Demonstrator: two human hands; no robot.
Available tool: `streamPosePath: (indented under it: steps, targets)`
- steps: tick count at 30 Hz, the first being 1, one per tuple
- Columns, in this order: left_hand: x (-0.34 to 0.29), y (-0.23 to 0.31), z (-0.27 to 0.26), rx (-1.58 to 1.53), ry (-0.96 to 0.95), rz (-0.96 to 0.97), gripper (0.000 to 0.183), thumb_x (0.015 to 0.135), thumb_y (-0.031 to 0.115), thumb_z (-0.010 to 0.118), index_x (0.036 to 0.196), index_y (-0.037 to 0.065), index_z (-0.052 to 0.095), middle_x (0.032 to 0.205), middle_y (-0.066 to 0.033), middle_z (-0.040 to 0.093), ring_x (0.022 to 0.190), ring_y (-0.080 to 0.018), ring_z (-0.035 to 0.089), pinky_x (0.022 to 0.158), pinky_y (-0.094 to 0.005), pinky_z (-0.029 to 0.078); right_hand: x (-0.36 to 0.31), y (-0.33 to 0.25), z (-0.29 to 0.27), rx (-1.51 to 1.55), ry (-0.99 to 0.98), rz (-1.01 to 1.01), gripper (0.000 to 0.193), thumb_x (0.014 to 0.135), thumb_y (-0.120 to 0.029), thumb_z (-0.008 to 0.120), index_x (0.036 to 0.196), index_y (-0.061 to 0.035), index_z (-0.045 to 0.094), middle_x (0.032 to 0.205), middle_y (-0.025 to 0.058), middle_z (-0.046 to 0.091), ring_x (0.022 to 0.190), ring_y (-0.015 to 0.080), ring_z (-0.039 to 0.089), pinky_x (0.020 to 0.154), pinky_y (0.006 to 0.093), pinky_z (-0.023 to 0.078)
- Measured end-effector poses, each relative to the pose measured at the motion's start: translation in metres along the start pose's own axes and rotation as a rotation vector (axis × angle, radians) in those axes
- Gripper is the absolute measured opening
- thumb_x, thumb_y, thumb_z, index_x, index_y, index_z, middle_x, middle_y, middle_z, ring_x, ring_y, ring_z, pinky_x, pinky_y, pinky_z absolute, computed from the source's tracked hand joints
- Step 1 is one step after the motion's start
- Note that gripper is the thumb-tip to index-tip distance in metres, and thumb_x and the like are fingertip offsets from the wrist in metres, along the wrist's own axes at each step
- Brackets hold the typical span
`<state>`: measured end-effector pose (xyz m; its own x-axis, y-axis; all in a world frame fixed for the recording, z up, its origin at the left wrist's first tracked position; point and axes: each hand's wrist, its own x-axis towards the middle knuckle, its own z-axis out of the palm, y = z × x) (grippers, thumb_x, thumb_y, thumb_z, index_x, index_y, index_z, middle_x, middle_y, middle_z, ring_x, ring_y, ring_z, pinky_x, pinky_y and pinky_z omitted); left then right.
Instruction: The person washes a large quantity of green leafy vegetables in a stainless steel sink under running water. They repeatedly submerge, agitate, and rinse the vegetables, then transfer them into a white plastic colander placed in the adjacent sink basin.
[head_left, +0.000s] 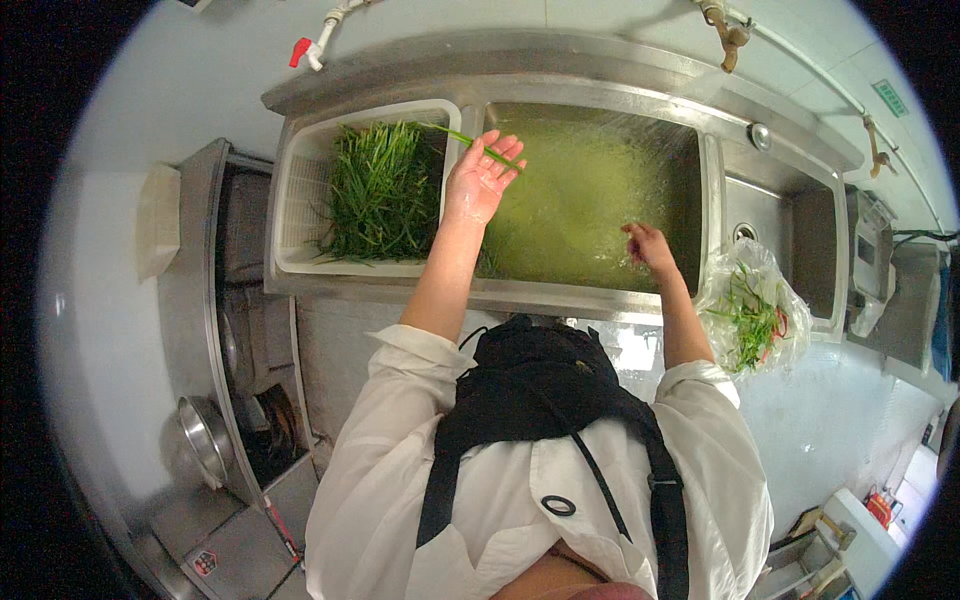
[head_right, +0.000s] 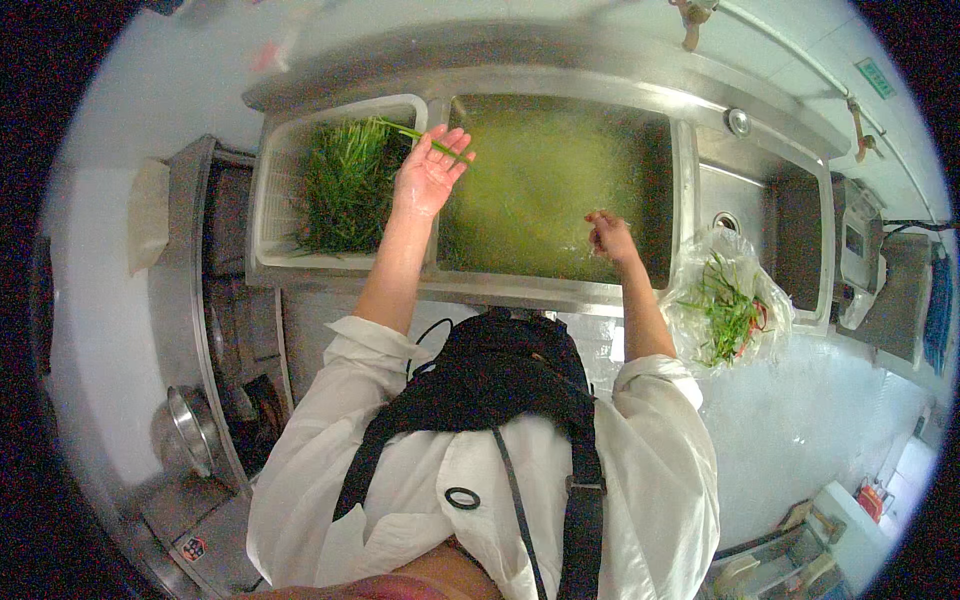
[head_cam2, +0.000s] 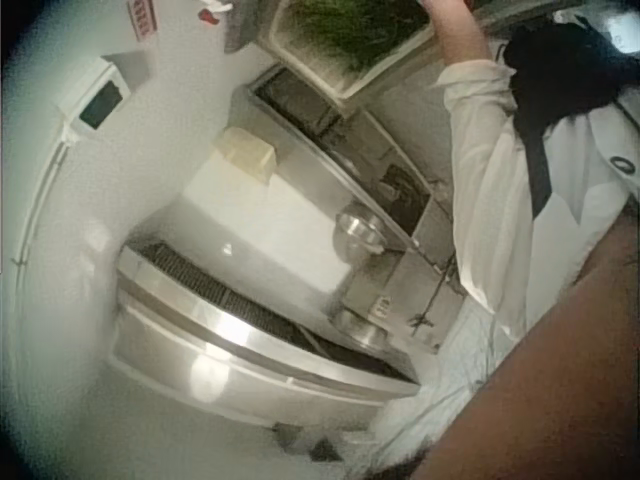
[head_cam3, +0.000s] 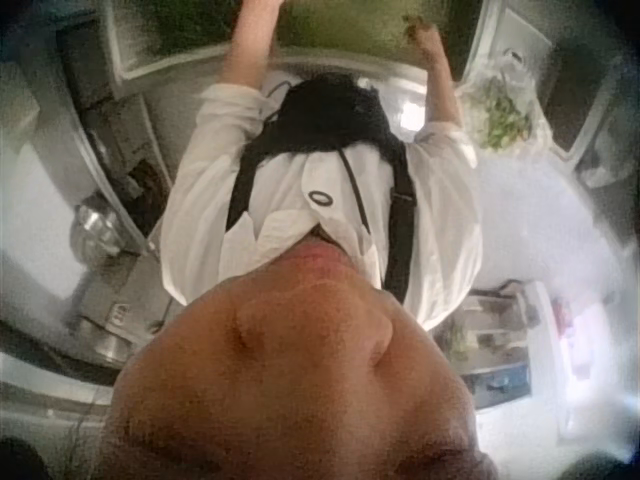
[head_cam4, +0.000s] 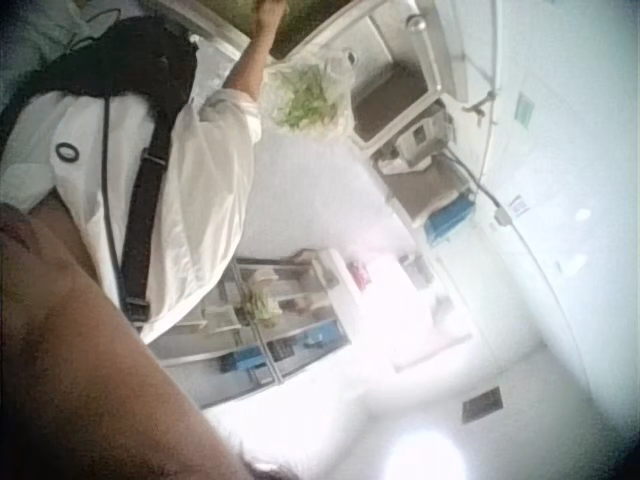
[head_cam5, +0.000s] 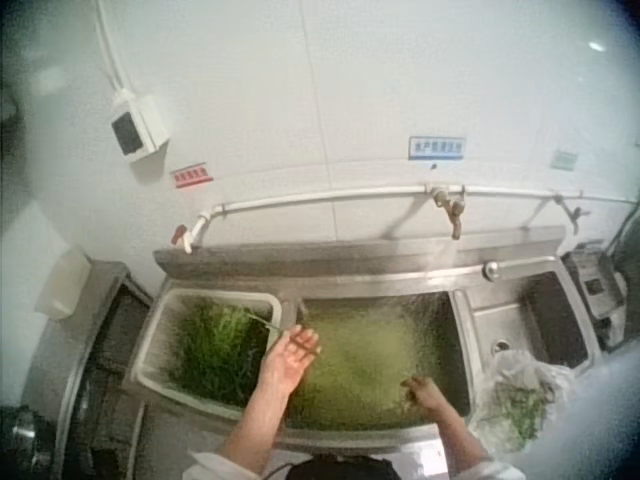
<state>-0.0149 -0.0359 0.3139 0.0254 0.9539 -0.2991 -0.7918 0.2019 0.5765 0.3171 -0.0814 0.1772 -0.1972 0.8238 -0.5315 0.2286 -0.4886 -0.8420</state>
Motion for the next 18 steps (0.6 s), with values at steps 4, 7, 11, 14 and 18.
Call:
streamPosePath:
  steps: [4,7,11,14,18]
  targets:
    - [-0.013,0.0,0.01,0.01,0.003,-0.015,0.029,0.092,0.025,0.042,0.112,0.005,0.05,0.115,-0.0147,0.055,0.112,-0.0295,0.049,0.095,-0.0485,0.039,-0.008,-0.032,0.004,0.615,-0.058,-0.05,0.035,0.093,-0.032,0.041,0.11,-0.0032,0.051,0.07,0.0079,0.056,0.06,0.0181,0.055,0.056,0.0311,0.045]
    - [-0.018,-0.009,0.02,0.025,-0.002,-0.031,0.029,0.092,0.024,0.043,0.113,0.005,0.05,0.115,-0.0151,0.055,0.112,-0.0298,0.049,0.095,-0.0484,0.039,-0.007,-0.052,0.001,0.975,-0.199,-0.102,0.04,0.093,-0.035,0.039,0.117,-0.0036,0.046,0.086,0.0147,0.06,0.079,0.0268,0.06,0.073,0.0401,0.049]
    - [-0.029,-0.017,0.032,0.099,-0.001,-0.051,0.031,0.091,0.023,0.046,0.116,0.005,0.049,0.117,-0.0151,0.054,0.112,-0.03,0.049,0.095,-0.0476,0.039,-0.03,-0.098,0.013,1.192,-0.338,-0.177,0.045,0.093,-0.038,0.036,0.12,-0.0032,0.044,0.101,0.0208,0.058,0.095,0.0334,0.058,0.084,0.0459,0.046]
    - [-0.033,-0.022,0.038,0.136,-0.026,-0.068,0.032,0.09,0.025,0.048,0.116,0.006,0.049,0.117,-0.0151,0.053,0.112,-0.0294,0.049,0.094,-0.0469,0.039,-0.036,-0.109,0.015,1.217,-0.375,-0.199,0.047,0.093,-0.04,0.036,0.12,-0.0031,0.044,0.105,0.022,0.057,0.099,0.0344,0.056,0.084,0.0461,0.045]
    - [-0.033,-0.035,0.044,0.159,-0.075,-0.055,0.031,0.089,0.026,0.049,0.113,0.007,0.052,0.115,-0.0153,0.055,0.11,-0.0291,0.05,0.092,-0.0456,0.041,-0.046,-0.121,0.022,0.813,-0.289,-0.238,0.044,0.091,-0.04,0.042,0.116,-0.0041,0.049,0.1,0.0145,0.06,0.086,0.0225,0.059,0.072,0.0344,0.047]
